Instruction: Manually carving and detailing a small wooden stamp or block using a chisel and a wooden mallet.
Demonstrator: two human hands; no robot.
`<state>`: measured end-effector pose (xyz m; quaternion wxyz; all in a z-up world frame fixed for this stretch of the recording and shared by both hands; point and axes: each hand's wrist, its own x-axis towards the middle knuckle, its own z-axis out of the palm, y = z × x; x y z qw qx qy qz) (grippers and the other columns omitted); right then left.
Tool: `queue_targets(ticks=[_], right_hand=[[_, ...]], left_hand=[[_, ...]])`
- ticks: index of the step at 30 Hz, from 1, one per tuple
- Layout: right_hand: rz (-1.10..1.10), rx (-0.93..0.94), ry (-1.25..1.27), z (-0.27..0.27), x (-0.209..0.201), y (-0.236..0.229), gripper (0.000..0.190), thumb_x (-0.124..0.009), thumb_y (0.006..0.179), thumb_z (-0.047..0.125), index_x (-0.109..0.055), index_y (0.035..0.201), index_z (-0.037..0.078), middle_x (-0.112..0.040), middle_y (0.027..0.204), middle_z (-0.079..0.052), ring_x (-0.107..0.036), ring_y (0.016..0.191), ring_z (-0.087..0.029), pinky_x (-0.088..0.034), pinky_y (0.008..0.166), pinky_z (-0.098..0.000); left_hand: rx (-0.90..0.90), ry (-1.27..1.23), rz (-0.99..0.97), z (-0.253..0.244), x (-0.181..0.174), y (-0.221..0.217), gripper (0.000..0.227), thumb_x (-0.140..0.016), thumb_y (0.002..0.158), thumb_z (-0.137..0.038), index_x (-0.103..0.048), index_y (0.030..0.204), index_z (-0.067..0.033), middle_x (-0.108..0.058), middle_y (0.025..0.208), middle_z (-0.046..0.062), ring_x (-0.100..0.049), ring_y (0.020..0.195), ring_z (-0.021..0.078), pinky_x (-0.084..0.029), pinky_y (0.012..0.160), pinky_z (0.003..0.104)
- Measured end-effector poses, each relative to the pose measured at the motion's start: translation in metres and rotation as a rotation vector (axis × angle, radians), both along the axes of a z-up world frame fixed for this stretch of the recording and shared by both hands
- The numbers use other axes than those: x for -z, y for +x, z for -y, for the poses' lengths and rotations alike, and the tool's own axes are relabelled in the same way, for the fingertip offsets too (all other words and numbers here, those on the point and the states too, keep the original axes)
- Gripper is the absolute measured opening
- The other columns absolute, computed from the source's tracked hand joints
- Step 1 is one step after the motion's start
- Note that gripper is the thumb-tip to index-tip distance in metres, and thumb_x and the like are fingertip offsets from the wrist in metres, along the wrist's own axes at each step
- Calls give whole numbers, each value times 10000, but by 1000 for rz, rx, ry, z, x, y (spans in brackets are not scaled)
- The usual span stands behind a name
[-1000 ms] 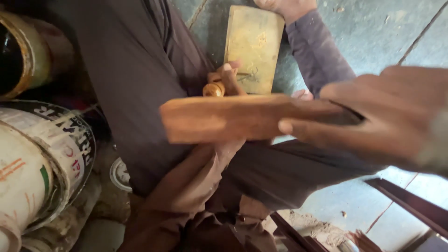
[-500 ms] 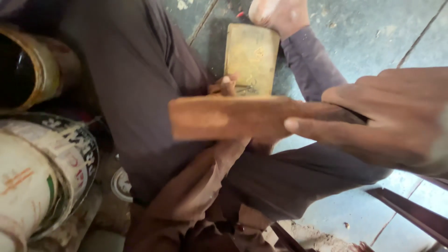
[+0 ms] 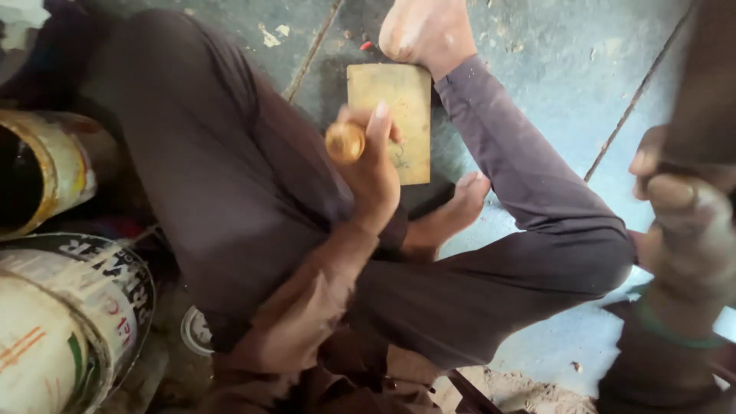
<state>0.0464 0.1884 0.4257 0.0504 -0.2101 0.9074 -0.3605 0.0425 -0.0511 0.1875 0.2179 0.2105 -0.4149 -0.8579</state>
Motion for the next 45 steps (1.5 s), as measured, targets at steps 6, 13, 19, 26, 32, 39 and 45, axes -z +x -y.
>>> queue_targets(ticks=[6, 13, 19, 26, 32, 39, 45], right_hand=[[205, 638, -483, 66, 70, 46, 303, -667, 918, -27, -554, 1199, -26, -599, 800, -97, -533, 592, -125, -379, 491, -226], [373, 672, -910, 54, 144, 67, 326, -600, 850, -8, -512, 1162, -33, -602, 819, -119, -621, 691, -173, -492, 633, -266], [474, 777, -699, 54, 158, 67, 318, -618, 838, -27, -540, 1146, -42, -576, 793, -105, -551, 629, -142, -419, 540, -250], [492, 815, -679, 59, 175, 45, 311, -613, 814, -44, -544, 1118, -45, -578, 754, -109, -535, 594, -143, -400, 504, -250], [475, 780, -734, 65, 186, 39, 289, -575, 855, -63, -540, 1142, -57, -568, 748, -109, -547, 669, -157, -460, 622, -275], [480, 740, -656, 63, 190, 41, 319, -623, 858, -55, -549, 1168, -50, -593, 823, -113, -559, 683, -152, -473, 646, -274], [464, 730, -567, 60, 188, 43, 324, -635, 872, -70, -553, 1184, -48, -612, 816, -114, -575, 681, -146, -486, 677, -272]], left_hand=[[474, -83, -119, 33, -42, -61, 232, -721, 982, -198, -613, 847, -43, -558, 633, -19, -514, 506, 87, -400, 469, 276], [849, -384, -352, -11, -4, -93, 244, -781, 918, -193, -638, 1058, -53, -623, 837, -37, -617, 734, 68, -523, 643, 269], [1146, -192, -14, -27, 8, -104, 196, -753, 851, -234, -633, 930, -100, -541, 641, -74, -514, 542, 54, -428, 505, 264], [894, -154, -8, -32, 49, -108, 264, -716, 947, -231, -610, 756, -81, -534, 671, -85, -476, 608, 25, -380, 547, 271], [803, -134, 33, -33, 73, -109, 209, -713, 917, -161, -609, 767, -58, -535, 689, -74, -486, 645, 30, -420, 575, 286], [774, -221, 85, -36, 72, -107, 219, -706, 904, -170, -585, 761, -56, -535, 667, -63, -494, 623, 40, -431, 566, 289], [718, -206, 104, -30, 64, -103, 232, -698, 930, -175, -583, 770, -52, -538, 666, -50, -492, 621, 52, -428, 564, 304]])
